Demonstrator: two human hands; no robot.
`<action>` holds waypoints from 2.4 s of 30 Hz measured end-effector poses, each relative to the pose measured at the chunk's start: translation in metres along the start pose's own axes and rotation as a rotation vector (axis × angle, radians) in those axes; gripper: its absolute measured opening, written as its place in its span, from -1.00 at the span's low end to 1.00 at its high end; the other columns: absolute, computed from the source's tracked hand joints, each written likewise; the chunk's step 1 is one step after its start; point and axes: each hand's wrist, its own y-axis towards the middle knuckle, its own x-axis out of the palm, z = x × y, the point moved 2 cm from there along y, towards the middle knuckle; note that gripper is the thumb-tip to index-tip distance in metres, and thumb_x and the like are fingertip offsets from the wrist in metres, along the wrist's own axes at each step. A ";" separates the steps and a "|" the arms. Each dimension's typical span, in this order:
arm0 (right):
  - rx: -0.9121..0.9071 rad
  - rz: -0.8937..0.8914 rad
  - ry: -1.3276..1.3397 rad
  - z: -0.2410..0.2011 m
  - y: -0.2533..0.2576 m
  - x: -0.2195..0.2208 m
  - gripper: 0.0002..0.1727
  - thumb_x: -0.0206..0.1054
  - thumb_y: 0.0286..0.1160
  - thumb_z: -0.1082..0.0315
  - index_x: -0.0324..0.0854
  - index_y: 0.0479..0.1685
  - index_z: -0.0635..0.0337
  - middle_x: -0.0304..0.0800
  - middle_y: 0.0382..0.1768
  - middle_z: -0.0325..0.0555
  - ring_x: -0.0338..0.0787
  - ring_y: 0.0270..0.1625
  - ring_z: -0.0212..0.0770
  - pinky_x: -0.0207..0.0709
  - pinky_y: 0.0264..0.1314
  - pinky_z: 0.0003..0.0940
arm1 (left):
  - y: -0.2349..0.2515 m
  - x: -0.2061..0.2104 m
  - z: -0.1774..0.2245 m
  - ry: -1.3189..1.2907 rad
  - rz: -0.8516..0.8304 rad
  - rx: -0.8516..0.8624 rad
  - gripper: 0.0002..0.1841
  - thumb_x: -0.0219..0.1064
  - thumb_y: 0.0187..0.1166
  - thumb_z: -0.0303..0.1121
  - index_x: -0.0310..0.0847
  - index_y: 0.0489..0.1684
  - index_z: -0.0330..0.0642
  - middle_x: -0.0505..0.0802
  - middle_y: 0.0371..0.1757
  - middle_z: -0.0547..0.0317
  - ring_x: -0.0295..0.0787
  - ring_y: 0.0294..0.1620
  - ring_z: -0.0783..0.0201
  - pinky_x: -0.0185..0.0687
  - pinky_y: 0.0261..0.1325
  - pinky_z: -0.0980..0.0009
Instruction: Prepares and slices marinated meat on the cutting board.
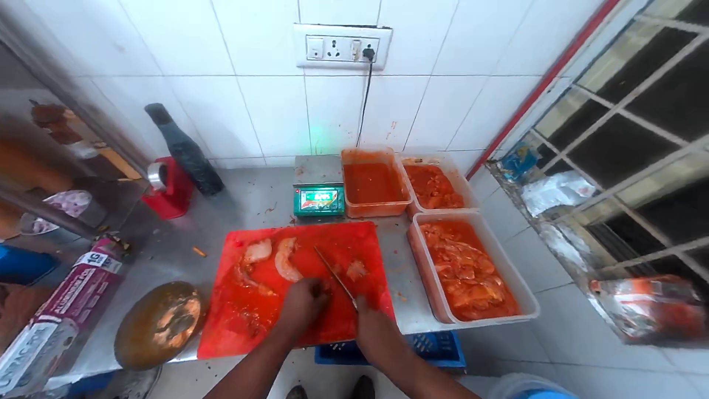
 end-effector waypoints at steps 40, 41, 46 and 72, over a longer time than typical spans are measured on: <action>-0.043 0.072 0.053 0.009 -0.023 0.004 -0.56 0.03 0.82 0.01 0.38 0.51 -0.02 0.85 -0.12 0.07 0.90 0.00 0.14 0.72 0.04 0.16 | -0.004 0.006 -0.030 0.088 0.116 0.169 -0.61 0.28 0.62 -0.08 0.81 0.27 0.00 0.79 0.36 0.02 0.67 0.45 0.01 0.48 0.59 0.04; -0.063 0.072 0.012 0.004 -0.019 0.002 -0.55 0.00 0.84 0.00 0.38 0.53 -0.01 0.85 -0.10 0.10 0.90 0.02 0.17 0.72 0.04 0.17 | -0.005 0.007 -0.031 0.093 0.118 0.175 -0.62 0.29 0.62 -0.08 0.82 0.27 0.03 0.78 0.38 0.04 0.65 0.46 0.02 0.46 0.60 0.04; -0.062 0.021 -0.186 -0.003 -0.016 -0.015 -0.56 -0.01 0.83 0.08 0.36 0.56 -0.01 0.85 -0.02 0.15 0.89 0.08 0.23 0.71 0.07 0.22 | -0.007 0.007 -0.037 0.092 0.123 0.218 -0.64 0.30 0.61 -0.07 0.84 0.23 0.04 0.79 0.39 0.08 0.64 0.48 0.04 0.44 0.62 0.06; -0.069 -0.024 -0.164 -0.011 -0.020 0.000 -0.57 -0.01 0.84 0.10 0.36 0.55 0.02 0.86 -0.04 0.16 0.90 0.05 0.24 0.72 0.05 0.23 | -0.019 0.012 -0.061 0.043 0.204 0.288 -0.66 0.28 0.64 -0.09 0.87 0.08 -0.08 0.85 0.31 0.09 0.70 0.45 0.10 0.48 0.61 0.11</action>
